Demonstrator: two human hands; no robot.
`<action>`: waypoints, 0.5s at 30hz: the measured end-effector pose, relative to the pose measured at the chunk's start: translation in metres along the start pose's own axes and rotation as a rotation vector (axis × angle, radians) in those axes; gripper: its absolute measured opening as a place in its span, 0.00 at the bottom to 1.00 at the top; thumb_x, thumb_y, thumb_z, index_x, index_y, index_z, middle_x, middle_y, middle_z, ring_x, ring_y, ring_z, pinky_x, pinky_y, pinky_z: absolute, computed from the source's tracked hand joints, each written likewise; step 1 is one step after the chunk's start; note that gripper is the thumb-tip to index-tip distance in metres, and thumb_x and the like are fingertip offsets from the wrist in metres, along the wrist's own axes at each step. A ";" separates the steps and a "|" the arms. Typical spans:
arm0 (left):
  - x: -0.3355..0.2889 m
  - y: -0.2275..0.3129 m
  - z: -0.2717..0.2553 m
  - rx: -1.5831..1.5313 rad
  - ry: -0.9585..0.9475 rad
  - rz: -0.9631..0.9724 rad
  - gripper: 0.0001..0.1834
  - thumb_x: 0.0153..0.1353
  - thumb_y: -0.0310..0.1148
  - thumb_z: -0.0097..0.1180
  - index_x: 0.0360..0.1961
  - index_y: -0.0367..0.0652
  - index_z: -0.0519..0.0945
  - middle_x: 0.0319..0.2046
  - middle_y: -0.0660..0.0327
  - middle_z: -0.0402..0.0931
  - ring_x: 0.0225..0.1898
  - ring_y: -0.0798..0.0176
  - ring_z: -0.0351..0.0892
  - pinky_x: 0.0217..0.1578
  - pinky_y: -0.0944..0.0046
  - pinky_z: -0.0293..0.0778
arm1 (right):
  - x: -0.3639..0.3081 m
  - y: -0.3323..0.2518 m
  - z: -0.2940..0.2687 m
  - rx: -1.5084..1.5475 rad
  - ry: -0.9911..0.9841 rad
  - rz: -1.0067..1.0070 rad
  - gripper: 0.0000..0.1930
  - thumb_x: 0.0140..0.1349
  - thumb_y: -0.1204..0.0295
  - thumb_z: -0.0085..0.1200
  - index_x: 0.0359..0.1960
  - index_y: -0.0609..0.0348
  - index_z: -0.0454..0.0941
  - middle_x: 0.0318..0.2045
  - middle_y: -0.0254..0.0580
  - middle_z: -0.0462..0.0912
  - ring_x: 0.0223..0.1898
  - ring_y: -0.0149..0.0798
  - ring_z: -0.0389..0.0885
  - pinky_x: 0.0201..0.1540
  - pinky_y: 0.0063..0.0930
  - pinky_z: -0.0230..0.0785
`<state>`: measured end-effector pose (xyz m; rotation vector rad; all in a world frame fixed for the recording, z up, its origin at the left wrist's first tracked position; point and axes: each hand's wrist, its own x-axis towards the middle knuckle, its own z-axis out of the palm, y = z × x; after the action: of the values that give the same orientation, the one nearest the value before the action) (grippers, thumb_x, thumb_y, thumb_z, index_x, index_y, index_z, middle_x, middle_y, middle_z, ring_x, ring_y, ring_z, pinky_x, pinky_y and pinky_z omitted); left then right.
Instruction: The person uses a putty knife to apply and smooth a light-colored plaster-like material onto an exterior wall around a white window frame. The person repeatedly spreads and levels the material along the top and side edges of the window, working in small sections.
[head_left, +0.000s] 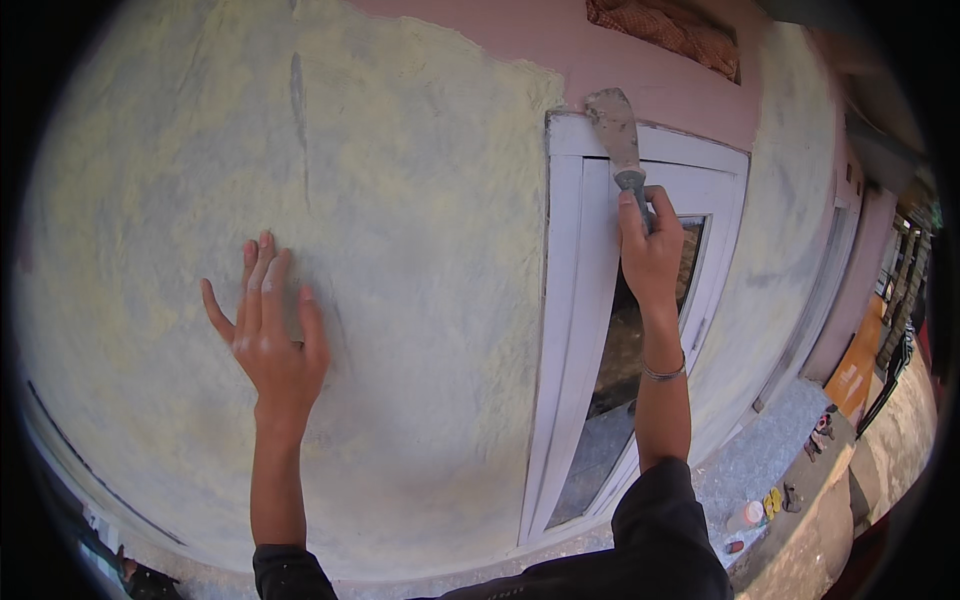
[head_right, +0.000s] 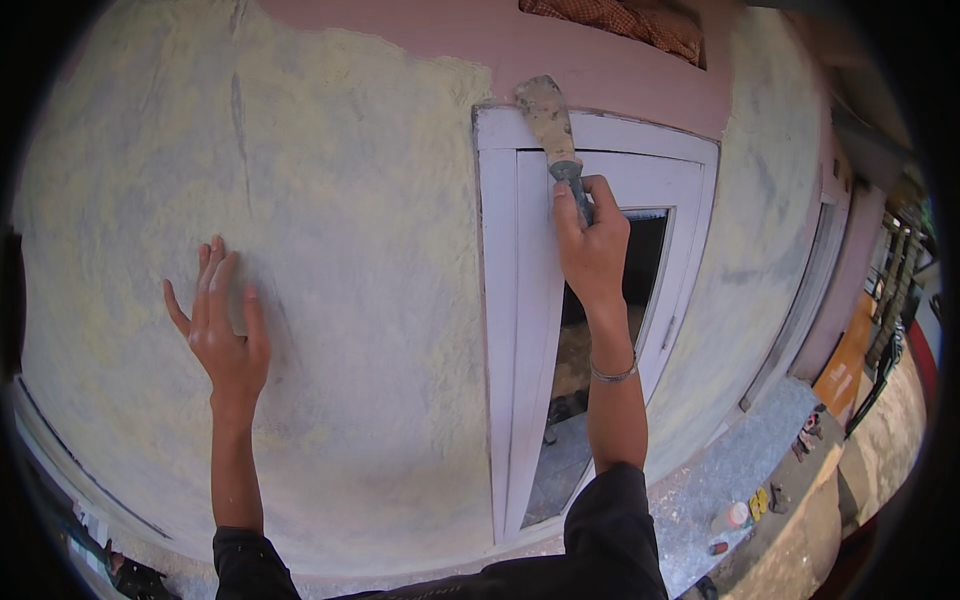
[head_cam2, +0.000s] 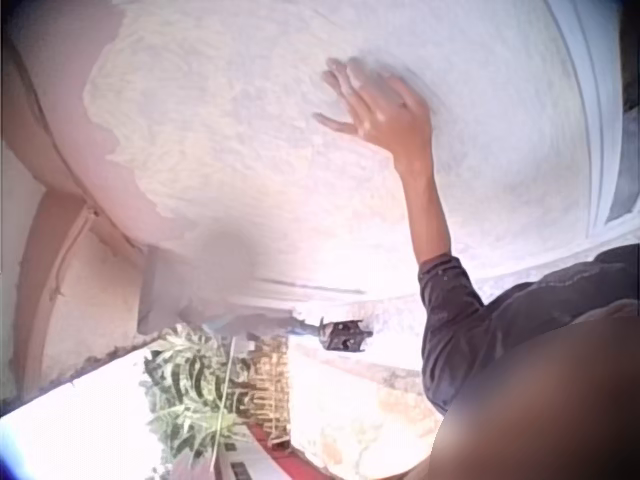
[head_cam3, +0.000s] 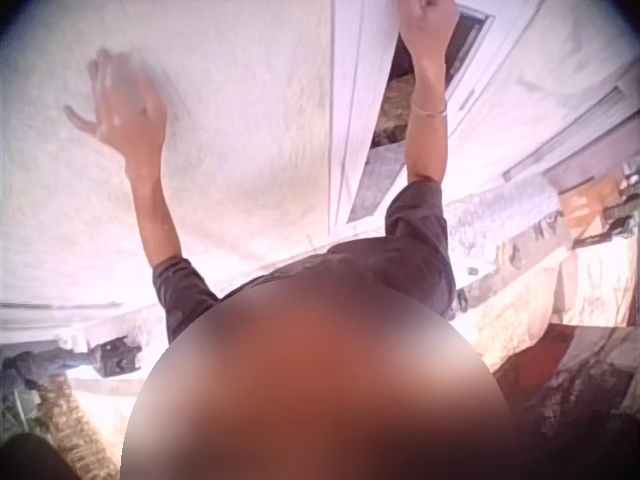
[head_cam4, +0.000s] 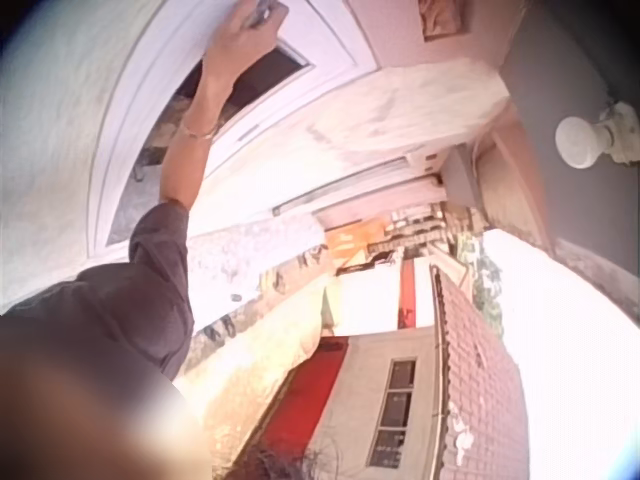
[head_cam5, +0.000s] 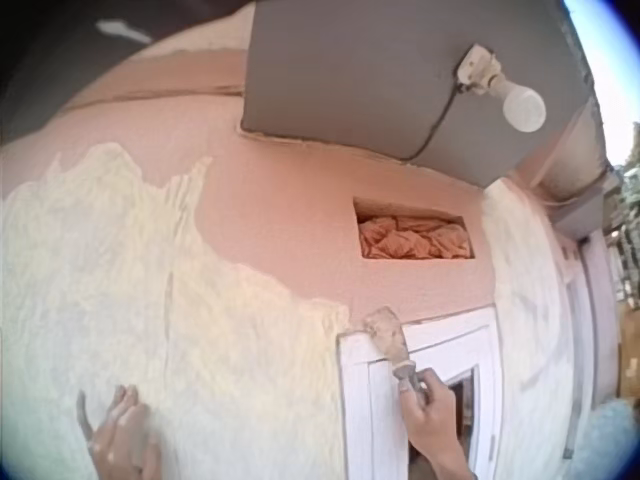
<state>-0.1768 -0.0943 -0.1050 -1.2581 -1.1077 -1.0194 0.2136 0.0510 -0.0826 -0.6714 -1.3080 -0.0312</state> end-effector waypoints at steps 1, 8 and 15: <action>0.000 0.001 0.000 -0.001 0.004 0.010 0.18 0.72 0.29 0.58 0.60 0.38 0.85 0.66 0.52 0.84 0.73 0.49 0.77 0.82 0.32 0.36 | 0.000 0.000 0.000 0.023 -0.111 0.024 0.13 0.77 0.62 0.60 0.42 0.62 0.79 0.18 0.30 0.68 0.21 0.22 0.60 0.24 0.25 0.54; 0.000 0.002 -0.001 0.014 -0.017 0.000 0.19 0.72 0.31 0.58 0.60 0.37 0.85 0.66 0.51 0.84 0.74 0.49 0.76 0.82 0.32 0.36 | 0.000 -0.005 0.001 0.102 -0.020 0.041 0.13 0.78 0.63 0.59 0.41 0.61 0.79 0.18 0.28 0.72 0.21 0.20 0.63 0.24 0.23 0.56; 0.001 0.003 0.000 0.028 -0.027 -0.013 0.19 0.72 0.31 0.58 0.61 0.38 0.85 0.66 0.51 0.84 0.74 0.48 0.76 0.82 0.32 0.36 | 0.001 -0.007 -0.001 0.038 -0.031 -0.004 0.13 0.78 0.63 0.60 0.42 0.61 0.79 0.19 0.29 0.69 0.24 0.21 0.61 0.26 0.24 0.56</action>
<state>-0.1740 -0.0946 -0.1045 -1.2465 -1.1485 -0.9957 0.2118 0.0448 -0.0791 -0.6393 -1.3364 0.0009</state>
